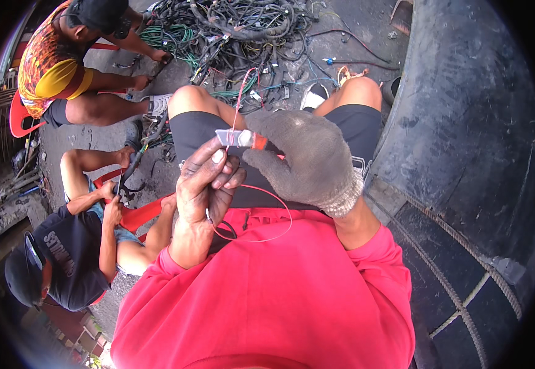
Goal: Stripping insulation from electrical wires using a hand tool.
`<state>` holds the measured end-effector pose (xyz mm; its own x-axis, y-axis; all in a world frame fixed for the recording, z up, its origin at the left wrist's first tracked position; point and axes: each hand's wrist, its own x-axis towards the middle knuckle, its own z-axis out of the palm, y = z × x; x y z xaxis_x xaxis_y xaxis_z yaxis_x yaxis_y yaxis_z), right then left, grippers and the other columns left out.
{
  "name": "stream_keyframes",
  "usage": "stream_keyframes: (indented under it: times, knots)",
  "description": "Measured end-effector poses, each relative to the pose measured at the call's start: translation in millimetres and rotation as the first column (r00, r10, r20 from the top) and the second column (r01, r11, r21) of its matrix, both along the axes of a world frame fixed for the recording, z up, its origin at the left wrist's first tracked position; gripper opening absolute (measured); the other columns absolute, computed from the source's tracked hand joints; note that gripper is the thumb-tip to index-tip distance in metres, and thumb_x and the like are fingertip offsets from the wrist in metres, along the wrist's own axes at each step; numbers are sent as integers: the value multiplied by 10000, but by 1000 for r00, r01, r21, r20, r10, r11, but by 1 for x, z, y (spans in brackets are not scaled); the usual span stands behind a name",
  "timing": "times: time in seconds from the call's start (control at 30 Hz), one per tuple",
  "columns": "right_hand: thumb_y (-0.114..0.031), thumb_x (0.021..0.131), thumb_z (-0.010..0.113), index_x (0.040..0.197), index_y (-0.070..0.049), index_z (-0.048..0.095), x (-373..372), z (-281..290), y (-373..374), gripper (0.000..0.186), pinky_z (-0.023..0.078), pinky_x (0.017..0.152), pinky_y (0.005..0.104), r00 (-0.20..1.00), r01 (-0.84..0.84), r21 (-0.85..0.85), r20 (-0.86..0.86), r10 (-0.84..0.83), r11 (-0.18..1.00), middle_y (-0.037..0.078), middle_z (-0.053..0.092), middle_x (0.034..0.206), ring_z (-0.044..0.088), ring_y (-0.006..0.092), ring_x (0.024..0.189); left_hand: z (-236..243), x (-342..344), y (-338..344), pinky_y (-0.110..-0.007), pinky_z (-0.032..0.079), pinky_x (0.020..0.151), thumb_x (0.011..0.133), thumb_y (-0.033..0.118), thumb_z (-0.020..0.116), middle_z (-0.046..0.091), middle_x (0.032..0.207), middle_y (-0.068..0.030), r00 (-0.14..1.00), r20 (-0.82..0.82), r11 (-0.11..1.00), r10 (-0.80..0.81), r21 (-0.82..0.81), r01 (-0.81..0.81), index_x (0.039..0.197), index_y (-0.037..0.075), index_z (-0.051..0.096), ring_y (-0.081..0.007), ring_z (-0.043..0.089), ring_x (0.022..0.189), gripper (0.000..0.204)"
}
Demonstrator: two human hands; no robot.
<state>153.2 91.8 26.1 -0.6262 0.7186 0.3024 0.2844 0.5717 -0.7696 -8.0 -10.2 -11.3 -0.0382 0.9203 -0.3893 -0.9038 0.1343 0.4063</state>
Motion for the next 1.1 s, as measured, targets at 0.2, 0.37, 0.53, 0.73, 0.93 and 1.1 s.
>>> stream_keyframes:
  times: [0.2, 0.37, 0.53, 0.73, 0.93, 1.1]
  knots:
    - [-113, 757, 670, 995, -52, 638, 28, -18, 39, 248, 467, 533, 288, 862, 504, 55, 28, -506, 862, 84, 614, 708, 590, 202, 564, 9, 1, -5, -239, 361, 578, 884, 9, 534, 543, 766, -56, 996, 62, 998, -57, 18, 55, 1175, -57, 556, -55, 372, 574, 299]
    - [-89, 732, 684, 990, -20, 633, 25, 1, 14, 272, 469, 548, 278, 960, 277, -47, 56, -274, 960, 103, 624, 754, 591, 182, 573, 12, 1, 3, -221, 351, 569, 882, 22, 549, 537, 731, -49, 991, 126, 998, -44, -33, 49, 1208, -87, 521, -33, 359, 535, 345]
    - [-68, 709, 723, 1027, -18, 611, 9, 5, -1, 342, 499, 567, 290, 995, 6, -105, -99, -17, 994, 130, 653, 802, 654, 221, 651, 9, 1, 3, -223, 352, 566, 885, 18, 542, 537, 736, -59, 989, 135, 998, -56, -26, 60, 1207, -65, 533, -42, 369, 541, 333]
    - [-49, 715, 726, 1026, -6, 596, 6, 4, 0, 340, 501, 580, 284, 995, -64, -122, -87, 54, 990, 122, 656, 805, 657, 208, 676, 3, 2, -2, -242, 366, 590, 886, 56, 533, 546, 788, -67, 987, 139, 997, -75, 33, 71, 1261, -58, 475, -56, 372, 571, 396]
    - [-24, 705, 726, 1018, 13, 608, 9, 6, 2, 336, 494, 582, 269, 995, -84, -114, 35, 89, 990, 117, 656, 807, 651, 184, 679, 5, 0, -2, -238, 356, 570, 880, 37, 524, 547, 784, -60, 996, 36, 996, -81, 32, 79, 1255, -68, 482, -55, 364, 565, 392]
    - [-32, 702, 720, 1021, 1, 614, 7, 3, 2, 338, 479, 555, 284, 997, -74, -77, -45, 70, 994, 104, 646, 786, 634, 200, 636, 5, -1, -1, -238, 340, 555, 860, -13, 545, 510, 708, -24, 998, 11, 996, -56, 64, 56, 1198, -58, 551, -57, 363, 558, 341]
